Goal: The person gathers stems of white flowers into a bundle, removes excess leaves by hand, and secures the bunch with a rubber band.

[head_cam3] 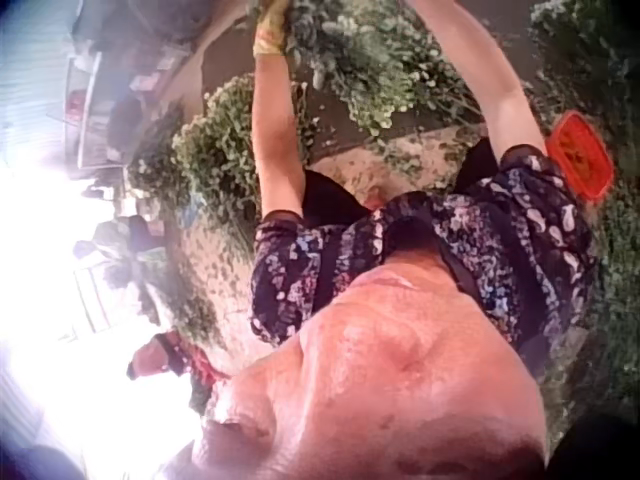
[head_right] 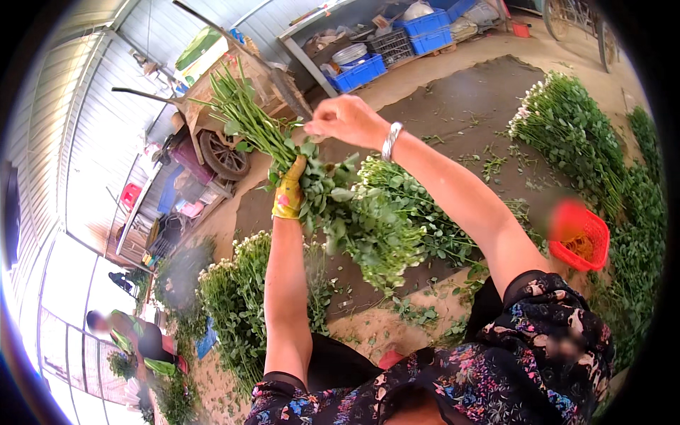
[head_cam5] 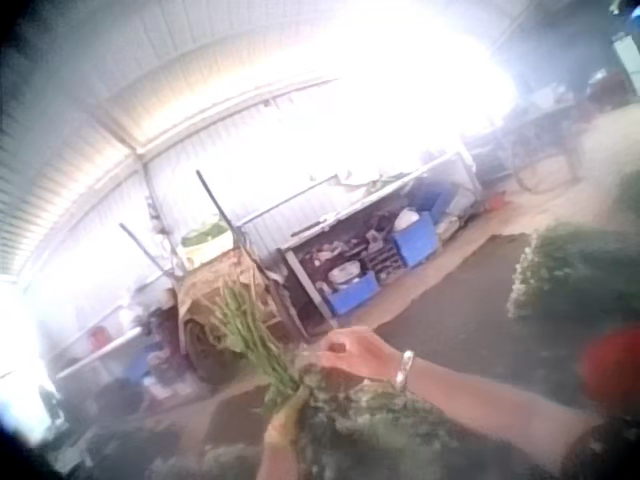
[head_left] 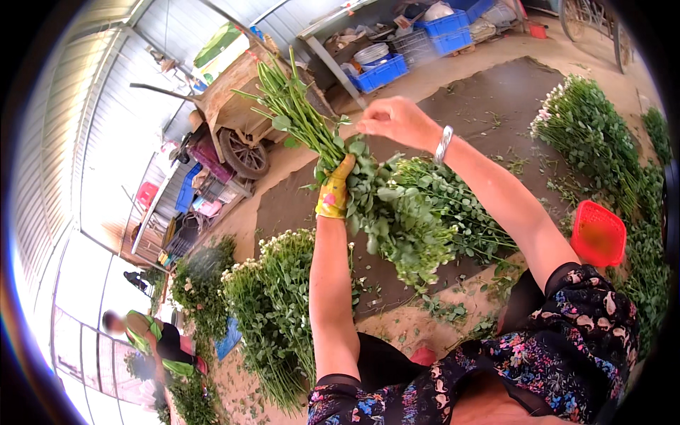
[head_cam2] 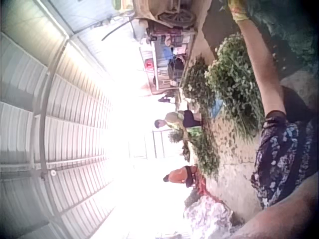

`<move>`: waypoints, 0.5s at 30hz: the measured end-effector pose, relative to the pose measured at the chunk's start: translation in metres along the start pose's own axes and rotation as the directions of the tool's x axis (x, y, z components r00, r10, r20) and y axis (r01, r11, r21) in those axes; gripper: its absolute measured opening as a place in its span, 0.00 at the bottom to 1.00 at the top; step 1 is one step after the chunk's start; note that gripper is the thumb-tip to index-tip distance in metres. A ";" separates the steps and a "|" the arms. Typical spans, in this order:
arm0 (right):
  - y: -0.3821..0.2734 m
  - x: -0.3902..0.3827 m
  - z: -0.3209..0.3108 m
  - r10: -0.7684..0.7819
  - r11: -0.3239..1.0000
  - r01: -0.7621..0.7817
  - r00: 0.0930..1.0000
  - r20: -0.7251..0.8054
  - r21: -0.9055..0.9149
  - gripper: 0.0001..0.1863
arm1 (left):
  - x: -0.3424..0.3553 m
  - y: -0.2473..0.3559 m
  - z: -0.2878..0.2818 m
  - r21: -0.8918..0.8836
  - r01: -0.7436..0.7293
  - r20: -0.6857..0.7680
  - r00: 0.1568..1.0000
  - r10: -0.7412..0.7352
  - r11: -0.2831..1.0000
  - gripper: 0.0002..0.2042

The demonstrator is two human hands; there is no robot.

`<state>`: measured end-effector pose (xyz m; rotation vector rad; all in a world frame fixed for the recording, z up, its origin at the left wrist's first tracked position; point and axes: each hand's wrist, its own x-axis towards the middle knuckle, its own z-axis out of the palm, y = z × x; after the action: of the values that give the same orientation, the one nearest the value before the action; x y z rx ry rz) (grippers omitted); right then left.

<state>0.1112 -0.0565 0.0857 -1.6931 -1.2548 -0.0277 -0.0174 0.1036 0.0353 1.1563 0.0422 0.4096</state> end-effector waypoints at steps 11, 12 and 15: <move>-0.001 -0.009 0.020 -0.047 0.288 -0.100 0.992 0.119 0.952 0.15 | -0.011 -0.042 0.026 0.145 0.125 0.544 0.819 -0.184 0.982 0.38; 0.001 -0.007 0.026 -0.016 0.263 -0.085 0.996 0.092 0.961 0.13 | -0.018 -0.038 0.031 0.226 0.085 0.372 0.913 -0.167 0.971 0.40; 0.005 -0.003 0.029 0.120 0.422 -0.013 0.992 -0.042 0.906 0.09 | -0.006 -0.019 0.017 0.286 0.158 0.315 0.916 -0.249 0.945 0.40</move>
<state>0.0995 -0.0376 0.0657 -0.7306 -0.8307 0.5380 -0.0133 0.0805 0.0240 1.4506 -0.0949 0.0053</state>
